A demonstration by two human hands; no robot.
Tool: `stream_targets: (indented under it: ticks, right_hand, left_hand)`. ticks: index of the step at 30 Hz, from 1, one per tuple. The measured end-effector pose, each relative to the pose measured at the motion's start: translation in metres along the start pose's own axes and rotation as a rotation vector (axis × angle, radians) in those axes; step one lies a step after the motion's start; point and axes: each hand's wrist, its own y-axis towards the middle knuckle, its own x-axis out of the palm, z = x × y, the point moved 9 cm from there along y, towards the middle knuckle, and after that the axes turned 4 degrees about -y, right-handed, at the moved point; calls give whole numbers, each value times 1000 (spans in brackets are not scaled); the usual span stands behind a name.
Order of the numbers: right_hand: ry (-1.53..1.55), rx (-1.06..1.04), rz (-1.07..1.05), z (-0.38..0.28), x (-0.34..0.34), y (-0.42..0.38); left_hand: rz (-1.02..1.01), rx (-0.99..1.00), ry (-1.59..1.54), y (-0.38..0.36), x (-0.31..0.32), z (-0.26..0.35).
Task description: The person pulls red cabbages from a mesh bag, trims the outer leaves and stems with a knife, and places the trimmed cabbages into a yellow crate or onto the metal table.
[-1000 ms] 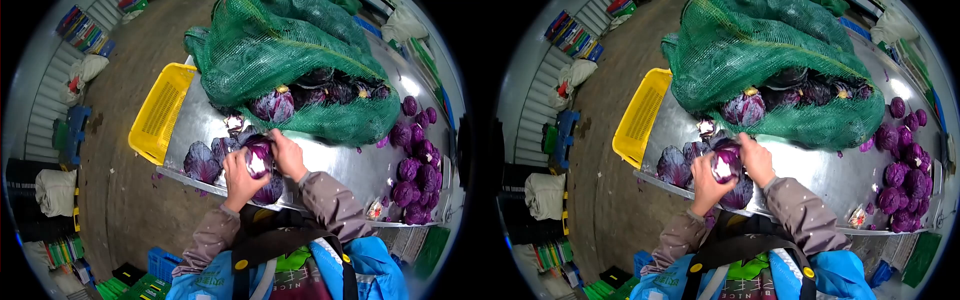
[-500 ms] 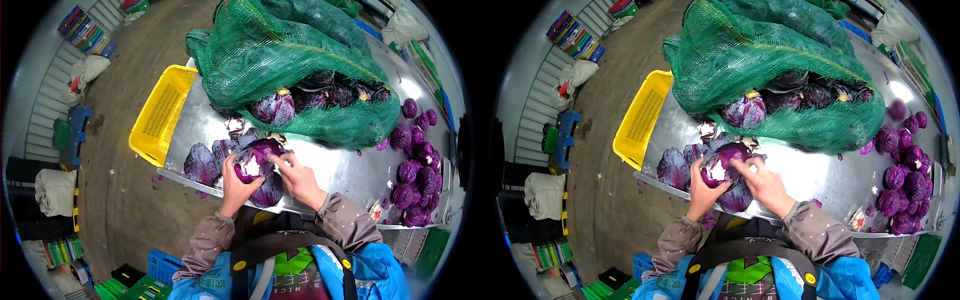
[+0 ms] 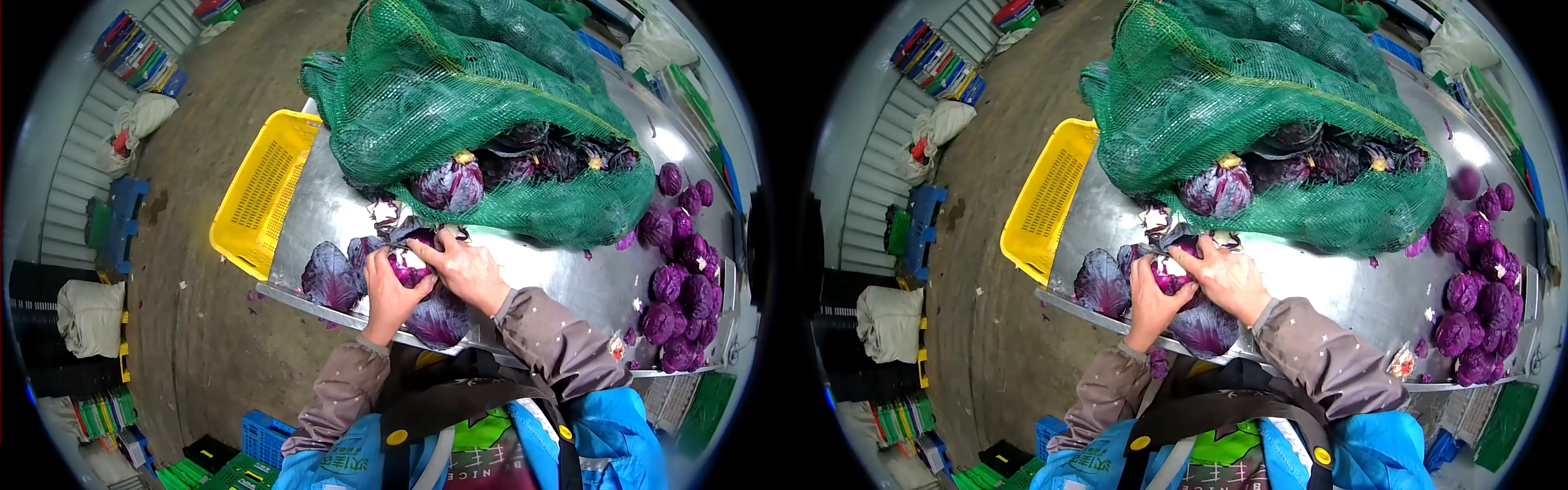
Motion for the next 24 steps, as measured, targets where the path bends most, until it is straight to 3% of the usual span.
stream_targets:
  ticks: [4, 7, 9, 11, 13, 15, 16, 17, 19, 20, 22, 24]
  right_hand:
    - [-30, -132, -5, 3, 10, 10]
    - [94, -5, 0, 9, 11, 20]
    - [105, 142, -31, 36, 25, 35]
    - [118, 59, -83, 36, 28, 34]
    - [314, 110, -88, 36, 33, 25]
    - [412, 221, -153, 38, 39, 15]
    - [427, 250, -62, 35, 32, 10]
    - [479, 272, -153, 28, 31, 5]
    - [497, 243, -33, 21, 28, -7]
    - [499, 248, -32, 20, 26, -13]
    - [502, 277, -232, 16, 30, -28]
    - [481, 259, -125, 11, 6, -35]
  left_hand:
    - [30, -33, 2, 2, -1, -1]
    - [27, -55, -13, 5, -2, -4]
    - [46, 153, 49, -11, 4, 28]
    - [57, 203, 55, -19, 2, 31]
    - [-114, 118, -156, -12, -3, 3]
    - [-197, 238, -96, -18, -16, -2]
    - [-230, 181, 27, -23, -22, -8]
    - [-230, 176, 34, -29, -26, -4]
    - [-112, -157, -280, -37, -33, -24]
    - [-105, -135, -217, -38, -26, -27]
    - [-79, -181, -209, -42, -16, -20]
    - [-56, -193, -219, -38, -13, -15]
